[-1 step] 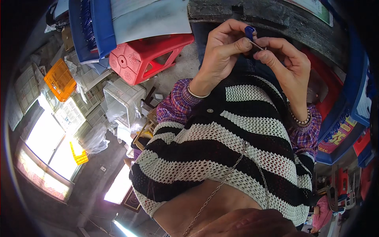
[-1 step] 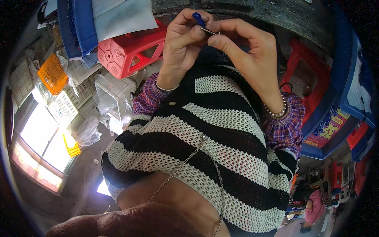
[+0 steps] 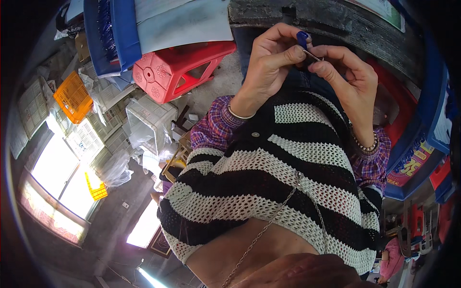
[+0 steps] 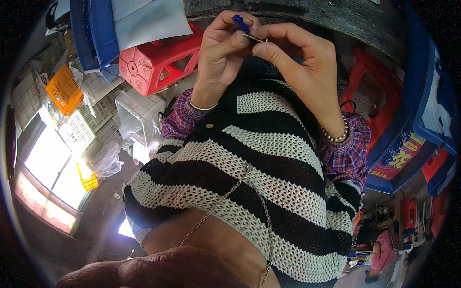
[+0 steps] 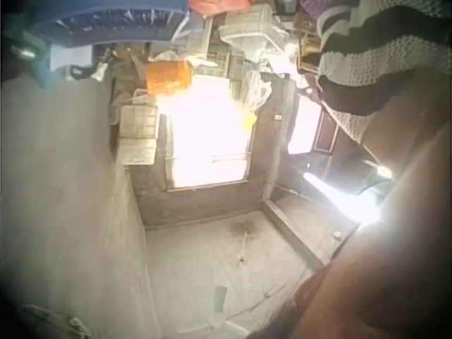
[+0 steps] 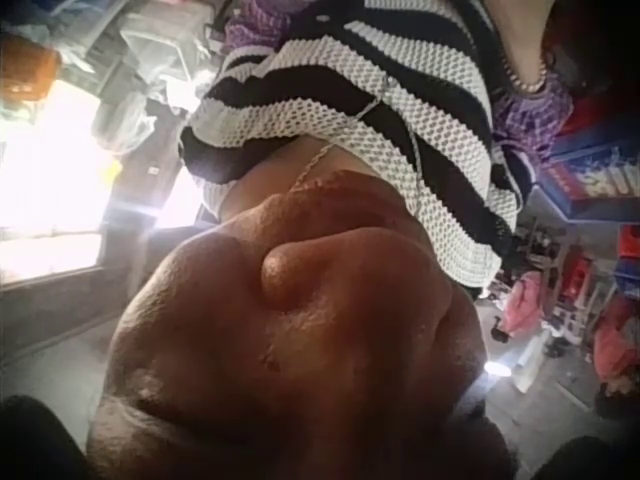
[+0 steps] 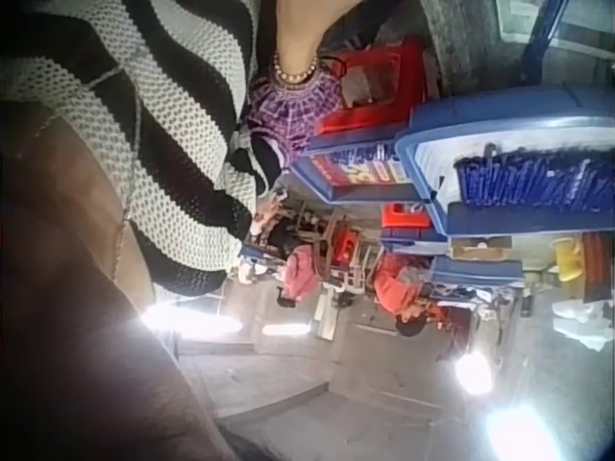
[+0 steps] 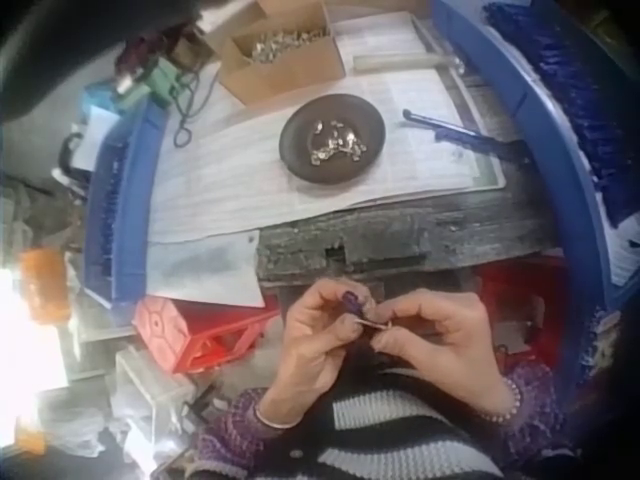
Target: The recorder is assembling small blue plastic components by inserting a metal pin using their hands.
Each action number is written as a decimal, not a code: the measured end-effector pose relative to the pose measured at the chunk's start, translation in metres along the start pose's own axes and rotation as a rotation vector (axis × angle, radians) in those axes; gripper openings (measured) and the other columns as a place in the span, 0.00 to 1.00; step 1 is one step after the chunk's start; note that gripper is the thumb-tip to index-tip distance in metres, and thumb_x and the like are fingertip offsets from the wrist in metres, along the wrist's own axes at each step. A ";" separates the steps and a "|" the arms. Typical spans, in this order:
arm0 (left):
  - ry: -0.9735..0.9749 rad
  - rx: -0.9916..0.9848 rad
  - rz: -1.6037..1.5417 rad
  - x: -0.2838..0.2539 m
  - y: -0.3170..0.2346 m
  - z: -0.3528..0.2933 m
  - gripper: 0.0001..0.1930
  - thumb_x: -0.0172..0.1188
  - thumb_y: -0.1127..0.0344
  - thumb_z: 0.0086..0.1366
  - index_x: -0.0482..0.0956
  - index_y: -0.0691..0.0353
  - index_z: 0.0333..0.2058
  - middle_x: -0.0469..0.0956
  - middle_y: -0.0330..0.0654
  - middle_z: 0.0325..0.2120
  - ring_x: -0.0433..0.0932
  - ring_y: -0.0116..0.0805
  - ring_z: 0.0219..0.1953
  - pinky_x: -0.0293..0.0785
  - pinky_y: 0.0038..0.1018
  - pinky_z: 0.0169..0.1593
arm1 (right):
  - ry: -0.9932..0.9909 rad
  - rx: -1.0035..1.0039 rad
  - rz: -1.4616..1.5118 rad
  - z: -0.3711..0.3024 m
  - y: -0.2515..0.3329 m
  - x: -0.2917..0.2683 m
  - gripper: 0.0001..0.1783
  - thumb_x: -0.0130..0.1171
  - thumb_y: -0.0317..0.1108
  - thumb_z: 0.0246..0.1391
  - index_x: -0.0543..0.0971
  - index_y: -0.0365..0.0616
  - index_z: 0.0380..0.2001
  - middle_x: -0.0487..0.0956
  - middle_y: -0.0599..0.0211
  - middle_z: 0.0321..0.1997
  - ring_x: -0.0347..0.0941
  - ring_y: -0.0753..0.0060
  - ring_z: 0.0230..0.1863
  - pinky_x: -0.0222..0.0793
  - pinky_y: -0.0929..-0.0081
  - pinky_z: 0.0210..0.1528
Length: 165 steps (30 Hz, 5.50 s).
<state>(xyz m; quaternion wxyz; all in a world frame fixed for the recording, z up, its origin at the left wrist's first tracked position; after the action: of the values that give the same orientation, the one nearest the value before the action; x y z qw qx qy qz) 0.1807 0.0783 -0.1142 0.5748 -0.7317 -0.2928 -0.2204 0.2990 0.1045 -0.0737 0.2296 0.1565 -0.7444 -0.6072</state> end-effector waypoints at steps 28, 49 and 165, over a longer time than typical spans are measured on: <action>0.159 0.051 -0.121 0.012 -0.004 0.002 0.10 0.64 0.69 0.54 0.74 0.61 0.33 0.72 0.40 0.32 0.71 0.32 0.38 0.68 0.24 0.39 | -0.032 -0.069 -0.097 -0.003 0.012 0.002 0.11 0.61 0.23 0.47 0.78 0.33 0.36 0.79 0.67 0.29 0.71 0.85 0.27 0.66 0.88 0.29; 0.173 0.172 0.001 0.012 -0.011 0.002 0.09 0.64 0.75 0.51 0.74 0.63 0.32 0.73 0.42 0.33 0.72 0.30 0.37 0.70 0.24 0.41 | -0.039 -0.033 -0.106 -0.005 0.013 0.001 0.11 0.60 0.24 0.48 0.78 0.33 0.37 0.78 0.68 0.28 0.70 0.85 0.25 0.65 0.89 0.27; 0.062 -0.020 -0.017 -0.003 0.013 -0.010 0.12 0.64 0.69 0.54 0.75 0.64 0.36 0.76 0.39 0.32 0.74 0.25 0.32 0.68 0.18 0.33 | -0.098 -0.046 -0.016 -0.016 0.000 -0.009 0.11 0.59 0.23 0.49 0.75 0.34 0.38 0.77 0.68 0.35 0.74 0.80 0.37 0.69 0.85 0.41</action>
<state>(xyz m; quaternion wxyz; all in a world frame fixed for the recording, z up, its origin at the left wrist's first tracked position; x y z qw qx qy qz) 0.1874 0.0658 -0.1223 0.5745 -0.7275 -0.2789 -0.2508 0.3152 0.0962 -0.0727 0.1916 0.1271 -0.7393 -0.6329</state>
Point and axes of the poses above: each hand's wrist, its own z-axis towards the middle knuckle, its own x-axis out of the palm, y = z × x, the point moved 9 cm from there along z, towards the middle knuckle
